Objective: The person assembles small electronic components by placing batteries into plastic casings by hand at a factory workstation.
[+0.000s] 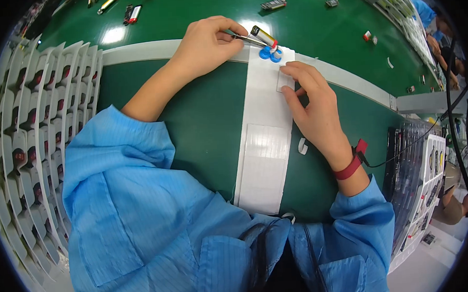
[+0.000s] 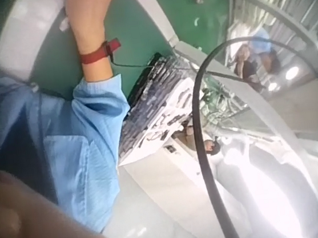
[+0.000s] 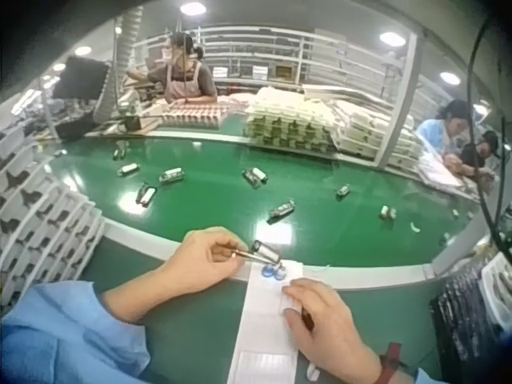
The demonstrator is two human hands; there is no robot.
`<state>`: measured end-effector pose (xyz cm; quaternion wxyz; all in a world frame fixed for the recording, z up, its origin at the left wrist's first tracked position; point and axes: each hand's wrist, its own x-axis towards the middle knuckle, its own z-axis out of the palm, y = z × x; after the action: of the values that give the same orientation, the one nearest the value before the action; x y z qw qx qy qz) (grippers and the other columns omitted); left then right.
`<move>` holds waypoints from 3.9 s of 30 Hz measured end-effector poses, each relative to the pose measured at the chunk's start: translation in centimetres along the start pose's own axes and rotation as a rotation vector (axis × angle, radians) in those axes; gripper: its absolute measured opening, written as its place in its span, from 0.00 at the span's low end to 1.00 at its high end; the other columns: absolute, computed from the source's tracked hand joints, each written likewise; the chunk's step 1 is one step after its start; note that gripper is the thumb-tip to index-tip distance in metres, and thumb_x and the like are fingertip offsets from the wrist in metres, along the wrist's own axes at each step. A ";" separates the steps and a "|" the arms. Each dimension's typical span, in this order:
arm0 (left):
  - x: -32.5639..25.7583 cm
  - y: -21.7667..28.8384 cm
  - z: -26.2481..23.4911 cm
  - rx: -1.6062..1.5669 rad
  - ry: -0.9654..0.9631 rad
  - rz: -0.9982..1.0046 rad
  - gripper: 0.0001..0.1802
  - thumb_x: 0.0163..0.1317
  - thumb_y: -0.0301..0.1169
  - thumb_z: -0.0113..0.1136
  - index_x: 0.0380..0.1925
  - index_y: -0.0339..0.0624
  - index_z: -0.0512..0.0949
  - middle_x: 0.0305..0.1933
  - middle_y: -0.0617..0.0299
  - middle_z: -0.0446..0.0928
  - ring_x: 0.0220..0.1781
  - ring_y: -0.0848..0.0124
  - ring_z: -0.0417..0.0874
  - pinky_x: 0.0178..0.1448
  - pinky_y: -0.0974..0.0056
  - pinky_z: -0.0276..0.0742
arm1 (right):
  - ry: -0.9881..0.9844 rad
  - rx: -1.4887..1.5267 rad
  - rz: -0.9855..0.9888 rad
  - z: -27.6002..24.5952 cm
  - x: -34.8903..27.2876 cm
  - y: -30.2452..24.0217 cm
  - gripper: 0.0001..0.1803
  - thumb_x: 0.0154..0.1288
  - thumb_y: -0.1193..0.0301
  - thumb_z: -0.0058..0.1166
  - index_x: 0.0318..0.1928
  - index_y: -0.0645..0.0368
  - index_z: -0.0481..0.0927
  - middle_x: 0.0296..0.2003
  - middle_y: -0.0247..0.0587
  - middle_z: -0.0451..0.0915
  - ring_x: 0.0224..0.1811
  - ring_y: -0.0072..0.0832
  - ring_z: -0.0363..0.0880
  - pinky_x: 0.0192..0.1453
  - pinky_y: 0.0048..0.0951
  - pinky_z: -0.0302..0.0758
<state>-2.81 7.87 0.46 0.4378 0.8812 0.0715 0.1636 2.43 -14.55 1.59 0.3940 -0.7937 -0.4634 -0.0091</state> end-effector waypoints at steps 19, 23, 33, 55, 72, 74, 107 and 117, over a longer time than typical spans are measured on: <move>1.0 0.9 0.1 0.517 -0.061 0.267 0.11 0.48 0.24 0.59 0.35 0.35 0.79 0.35 0.50 0.76 0.38 0.57 0.78 0.45 0.61 0.74 | -0.062 -0.119 -0.115 -0.1 1.9 1.3 0.14 0.44 0.84 0.54 0.36 0.64 0.74 0.26 0.39 0.72 0.27 0.28 0.72 0.33 0.25 0.72; 1.1 1.3 -1.2 0.539 -0.104 0.153 0.14 0.48 0.26 0.59 0.37 0.35 0.79 0.37 0.49 0.78 0.38 0.59 0.79 0.46 0.63 0.75 | -0.201 -0.080 -0.656 -0.7 -3.3 -3.3 0.11 0.41 0.76 0.49 0.31 0.60 0.75 0.27 0.40 0.72 0.31 0.34 0.74 0.37 0.29 0.74; 0.9 4.4 -2.7 -0.554 -0.285 -0.095 0.16 0.56 0.29 0.58 0.42 0.31 0.76 0.31 0.55 0.79 0.32 0.74 0.81 0.40 0.73 0.76 | -0.416 0.680 0.452 -3.8 3.4 0.6 0.14 0.52 0.84 0.53 0.41 0.64 0.70 0.28 0.28 0.71 0.30 0.14 0.70 0.36 0.16 0.71; -1.2 7.9 0.3 -0.346 -0.462 0.077 0.15 0.53 0.19 0.51 0.43 0.34 0.76 0.30 0.58 0.77 0.27 0.72 0.79 0.33 0.70 0.76 | 0.067 0.800 0.528 -4.6 1.6 -0.4 0.24 0.62 0.72 0.50 0.58 0.61 0.62 0.43 0.38 0.72 0.38 0.23 0.74 0.41 0.22 0.74; 0.1 4.5 3.8 0.099 0.254 0.692 0.13 0.46 0.17 0.57 0.34 0.38 0.79 0.34 0.60 0.77 0.27 0.69 0.79 0.29 0.71 0.76 | 0.135 0.728 0.070 -5.4 1.2 -1.9 0.25 0.53 0.85 0.54 0.52 0.69 0.65 0.48 0.47 0.69 0.38 0.26 0.78 0.41 0.23 0.77; 0.3 4.5 3.8 0.106 0.294 0.749 0.13 0.45 0.17 0.58 0.34 0.38 0.79 0.34 0.60 0.77 0.27 0.70 0.79 0.29 0.71 0.77 | 0.433 0.544 0.083 -4.8 2.2 -0.3 0.23 0.56 0.82 0.54 0.53 0.68 0.64 0.50 0.45 0.67 0.42 0.27 0.76 0.41 0.22 0.76; -0.6 4.4 4.1 0.175 0.054 0.634 0.17 0.48 0.23 0.60 0.41 0.39 0.76 0.36 0.58 0.77 0.32 0.65 0.79 0.35 0.67 0.76 | 0.203 0.696 0.317 -4.6 1.9 2.2 0.31 0.51 0.83 0.57 0.56 0.64 0.60 0.44 0.43 0.68 0.39 0.27 0.77 0.43 0.24 0.77; -0.7 4.9 4.1 0.219 0.047 0.700 0.16 0.49 0.25 0.61 0.40 0.39 0.77 0.34 0.57 0.77 0.31 0.65 0.79 0.34 0.68 0.76 | 0.154 0.805 0.402 -4.5 1.8 2.9 0.35 0.51 0.84 0.57 0.60 0.62 0.57 0.43 0.41 0.68 0.40 0.26 0.75 0.42 0.24 0.78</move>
<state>-2.10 1.62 1.87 0.2566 0.8898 -0.2075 0.3152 7.18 -16.86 3.52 0.6983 -0.6487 -0.2360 0.1893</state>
